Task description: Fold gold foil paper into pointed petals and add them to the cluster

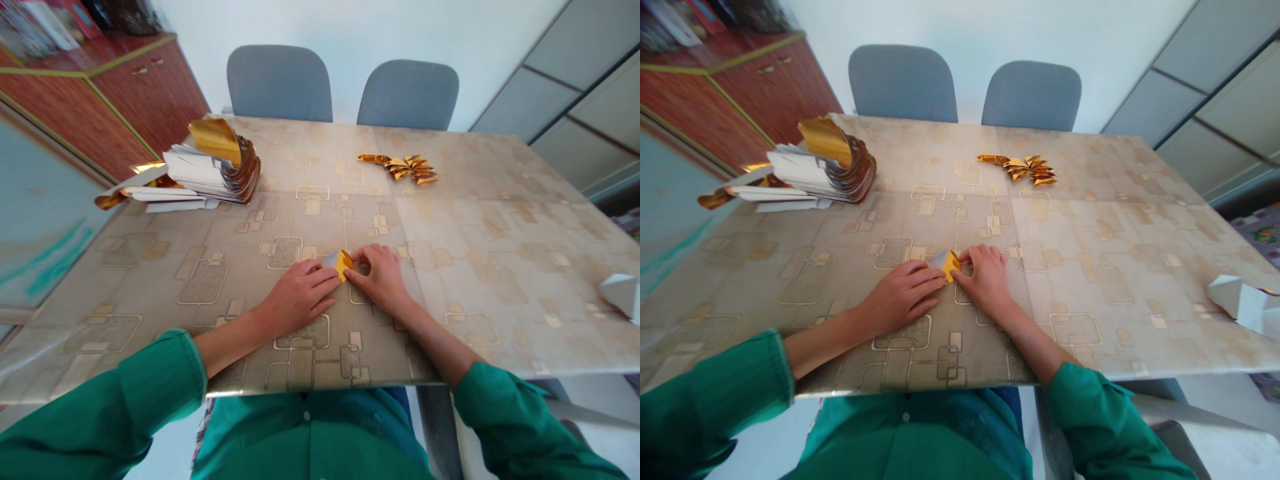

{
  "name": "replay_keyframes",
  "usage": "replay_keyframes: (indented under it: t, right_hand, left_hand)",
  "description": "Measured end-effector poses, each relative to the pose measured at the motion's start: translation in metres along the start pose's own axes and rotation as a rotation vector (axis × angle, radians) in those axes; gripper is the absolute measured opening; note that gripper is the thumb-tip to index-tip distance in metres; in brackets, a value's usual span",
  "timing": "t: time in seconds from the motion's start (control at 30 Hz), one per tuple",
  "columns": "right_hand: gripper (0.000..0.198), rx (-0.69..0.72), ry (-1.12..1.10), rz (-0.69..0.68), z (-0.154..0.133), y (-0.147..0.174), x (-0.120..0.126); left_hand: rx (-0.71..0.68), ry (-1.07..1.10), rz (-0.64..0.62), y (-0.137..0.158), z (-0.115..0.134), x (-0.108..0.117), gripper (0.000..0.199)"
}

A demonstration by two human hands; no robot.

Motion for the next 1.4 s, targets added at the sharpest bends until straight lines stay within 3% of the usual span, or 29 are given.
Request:
replay_keyframes:
  t: [0.17, 0.33, 0.63, 0.83, 1.13, 1.4]
  right_hand:
    - [0.006, 0.105, 0.111, -0.021, -0.018, 0.001, -0.006]
    - [0.017, 0.248, 0.312, -0.100, -0.032, 0.006, -0.009]
    - [0.015, 0.379, 0.170, -0.126, -0.032, 0.007, -0.011]
    - [0.017, 0.407, 0.202, -0.146, -0.032, 0.006, -0.015]
    - [0.022, 0.487, 0.150, -0.197, -0.027, 0.015, -0.009]
    - [0.024, 0.474, 0.153, -0.124, -0.024, 0.019, -0.001]
  left_hand:
    - [0.002, 0.020, 0.030, -0.001, -0.001, 0.002, 0.027]
    - [0.028, 0.002, 0.044, 0.000, -0.002, 0.005, 0.027]
    - [0.098, 0.004, 0.060, 0.000, -0.005, 0.009, 0.027]
    - [0.047, 0.022, -0.036, 0.002, -0.005, -0.002, 0.032]
    - [0.038, 0.043, -0.041, 0.001, -0.004, -0.001, 0.032]
    - [-0.068, 0.025, -0.072, 0.009, -0.008, -0.006, 0.042]
Point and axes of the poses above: each hand's wrist, its own y-axis away from the middle knuckle, its own x-axis out of the back of the hand, z = x × y, the point moved 8 cm from there along -y, towards the middle knuckle, and after that the axes turned 7 degrees about -y, right-handed, at the moved point
